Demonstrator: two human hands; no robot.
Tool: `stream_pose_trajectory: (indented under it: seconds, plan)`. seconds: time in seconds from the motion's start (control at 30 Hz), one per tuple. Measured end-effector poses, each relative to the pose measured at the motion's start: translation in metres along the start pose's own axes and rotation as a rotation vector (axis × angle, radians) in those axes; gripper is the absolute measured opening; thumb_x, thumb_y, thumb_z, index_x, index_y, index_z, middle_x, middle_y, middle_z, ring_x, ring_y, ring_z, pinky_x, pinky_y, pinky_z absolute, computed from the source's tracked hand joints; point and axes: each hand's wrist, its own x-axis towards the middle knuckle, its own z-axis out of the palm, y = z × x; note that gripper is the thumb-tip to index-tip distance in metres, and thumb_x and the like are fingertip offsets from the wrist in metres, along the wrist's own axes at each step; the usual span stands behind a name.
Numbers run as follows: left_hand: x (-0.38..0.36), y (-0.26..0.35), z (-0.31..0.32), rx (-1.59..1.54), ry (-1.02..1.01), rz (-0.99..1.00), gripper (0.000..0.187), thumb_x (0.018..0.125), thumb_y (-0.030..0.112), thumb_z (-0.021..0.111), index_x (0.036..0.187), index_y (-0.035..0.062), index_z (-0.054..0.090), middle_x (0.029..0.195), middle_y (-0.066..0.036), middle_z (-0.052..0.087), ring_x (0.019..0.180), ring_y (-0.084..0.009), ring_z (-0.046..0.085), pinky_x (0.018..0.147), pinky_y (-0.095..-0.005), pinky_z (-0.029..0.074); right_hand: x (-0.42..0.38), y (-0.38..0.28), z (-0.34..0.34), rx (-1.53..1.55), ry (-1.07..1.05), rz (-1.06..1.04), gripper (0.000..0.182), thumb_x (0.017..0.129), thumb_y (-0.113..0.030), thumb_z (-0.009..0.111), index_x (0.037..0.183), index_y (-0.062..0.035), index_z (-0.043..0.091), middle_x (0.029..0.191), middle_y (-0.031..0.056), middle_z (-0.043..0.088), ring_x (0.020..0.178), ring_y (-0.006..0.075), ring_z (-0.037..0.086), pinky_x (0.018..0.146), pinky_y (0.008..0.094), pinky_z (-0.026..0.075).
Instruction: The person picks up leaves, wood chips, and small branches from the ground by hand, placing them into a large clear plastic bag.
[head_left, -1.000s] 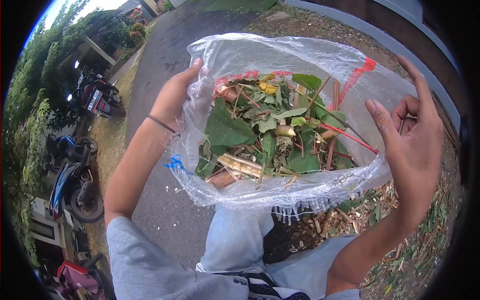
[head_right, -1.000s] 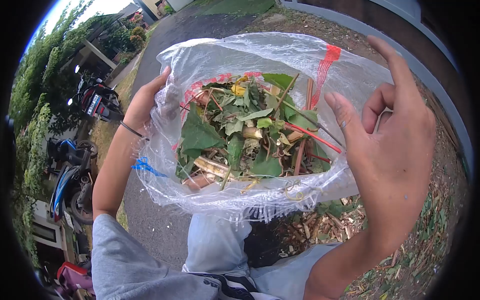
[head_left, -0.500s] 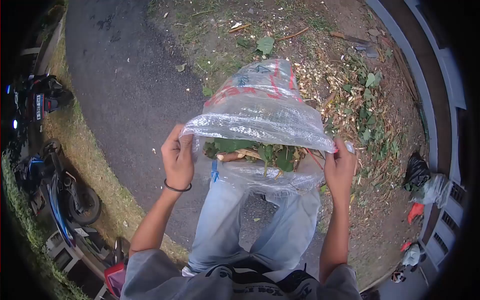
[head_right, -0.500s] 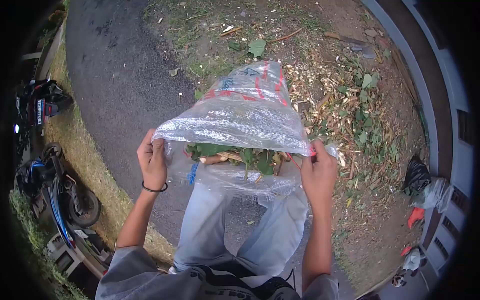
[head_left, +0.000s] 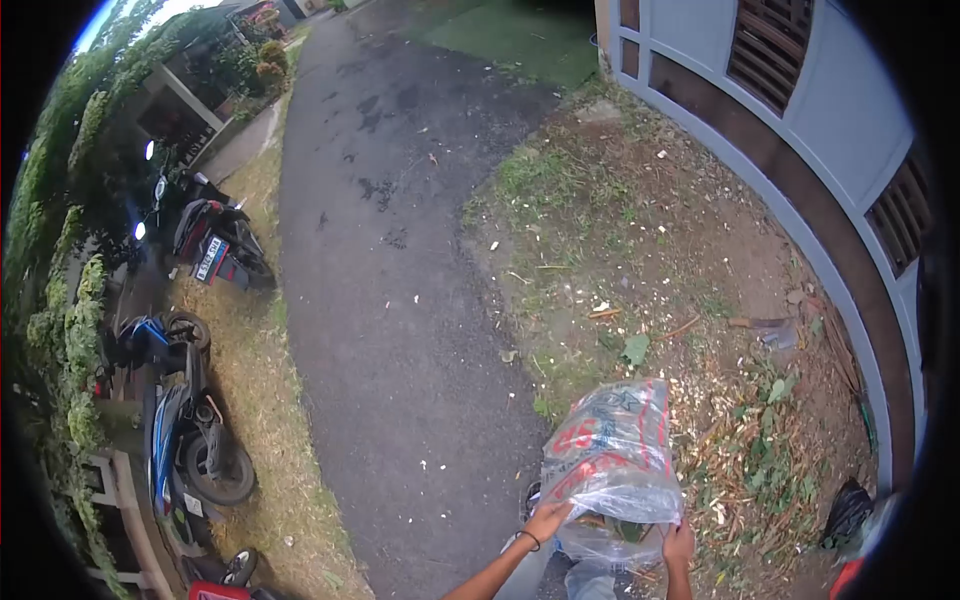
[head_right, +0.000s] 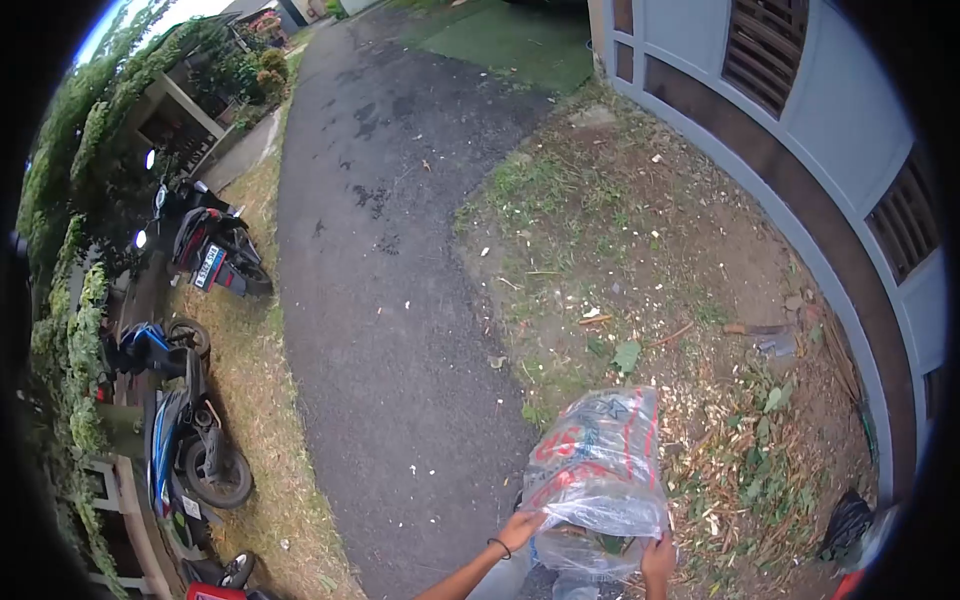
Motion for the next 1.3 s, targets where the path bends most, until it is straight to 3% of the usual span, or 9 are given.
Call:
stream_pose_trajectory:
  seconds: [0.13,0.43,0.53,0.67,0.77,0.83,0.93,1.03,1.3]
  plan:
    - [-0.010,-0.009,-0.001,0.055,-0.026,0.083,0.051,0.097,0.046,0.056,0.110,-0.0013,0.069,0.087,-0.010,0.071,0.083,-0.0154,0.061,0.080,-0.0321,0.048,-0.006,0.001,0.001,-0.025,-0.004,-0.035,0.036,0.092,-0.030,0.050,0.113,-0.0019,0.058,0.099,0.0268,0.066,0.096,0.0461,0.063,0.082,0.0538,0.048]
    - [-0.006,-0.052,0.022,0.392,-0.090,-0.045,0.058,0.094,0.060,0.047,0.111,0.0095,0.070,0.098,-0.024,0.068,0.096,-0.0402,0.065,0.084,-0.0423,0.048,0.026,0.048,0.024,0.118,-0.122,-0.036,0.044,0.091,-0.033,0.053,0.121,-0.0005,0.059,0.108,0.0252,0.066,0.104,0.0422,0.063,0.088,0.0493,0.048]
    - [-0.031,0.004,0.009,0.362,-0.036,-0.141,0.060,0.094,0.062,0.046,0.104,0.0081,0.071,0.096,-0.024,0.067,0.095,-0.0397,0.065,0.083,-0.0441,0.048,0.001,0.025,0.016,0.059,-0.129,0.045,0.047,0.092,-0.035,0.053,0.125,-0.0022,0.058,0.113,0.0236,0.066,0.108,0.0411,0.062,0.092,0.0487,0.047]
    - [-0.023,-0.015,0.000,0.351,0.073,-0.055,0.060,0.093,0.058,0.050,0.085,0.0023,0.068,0.080,-0.024,0.065,0.081,-0.0418,0.065,0.073,-0.0471,0.047,-0.003,0.015,0.017,0.019,-0.271,0.076,0.048,0.093,-0.040,0.050,0.128,-0.0073,0.056,0.117,0.0232,0.064,0.112,0.0413,0.060,0.095,0.0494,0.046]
    - [-0.027,0.002,-0.009,0.398,0.009,-0.156,0.058,0.095,0.053,0.052,0.081,-0.0024,0.065,0.078,-0.027,0.063,0.079,-0.0412,0.065,0.069,-0.0476,0.045,0.001,0.039,0.039,0.144,-0.169,0.032,0.050,0.092,-0.040,0.052,0.130,-0.0066,0.056,0.119,0.0239,0.064,0.115,0.0407,0.059,0.096,0.0463,0.046]
    - [-0.008,-0.051,-0.010,0.312,0.011,-0.045,0.058,0.096,0.050,0.051,0.080,-0.0048,0.063,0.074,-0.028,0.061,0.070,-0.0434,0.062,0.065,-0.0462,0.044,-0.007,0.027,0.023,0.125,-0.209,0.058,0.049,0.092,-0.040,0.054,0.127,-0.0063,0.057,0.119,0.0223,0.065,0.112,0.0407,0.060,0.095,0.0460,0.047]
    - [-0.005,-0.042,-0.014,0.324,-0.006,-0.023,0.058,0.097,0.048,0.051,0.078,-0.0065,0.062,0.068,-0.026,0.059,0.063,-0.0372,0.060,0.063,-0.0450,0.044,-0.016,0.026,0.025,0.121,-0.239,0.114,0.052,0.092,-0.041,0.055,0.130,-0.0059,0.055,0.119,0.0219,0.065,0.112,0.0401,0.061,0.095,0.0461,0.047]
    - [0.000,-0.027,-0.014,0.249,-0.017,-0.061,0.060,0.099,0.045,0.051,0.074,-0.0089,0.059,0.059,-0.019,0.054,0.060,-0.0191,0.055,0.061,-0.0423,0.043,-0.008,0.049,0.051,0.150,-0.165,0.069,0.058,0.093,-0.045,0.054,0.133,-0.0026,0.055,0.123,0.0246,0.063,0.115,0.0390,0.060,0.099,0.0432,0.045]
    - [-0.032,-0.028,-0.039,0.489,-0.077,-0.104,0.056,0.098,0.046,0.049,0.082,-0.0050,0.066,0.074,-0.027,0.063,0.072,-0.0402,0.065,0.068,-0.0468,0.047,-0.046,0.036,0.040,0.262,-0.266,0.110,0.057,0.095,-0.046,0.048,0.125,0.0010,0.061,0.120,0.0266,0.063,0.116,0.0399,0.059,0.100,0.0429,0.043]
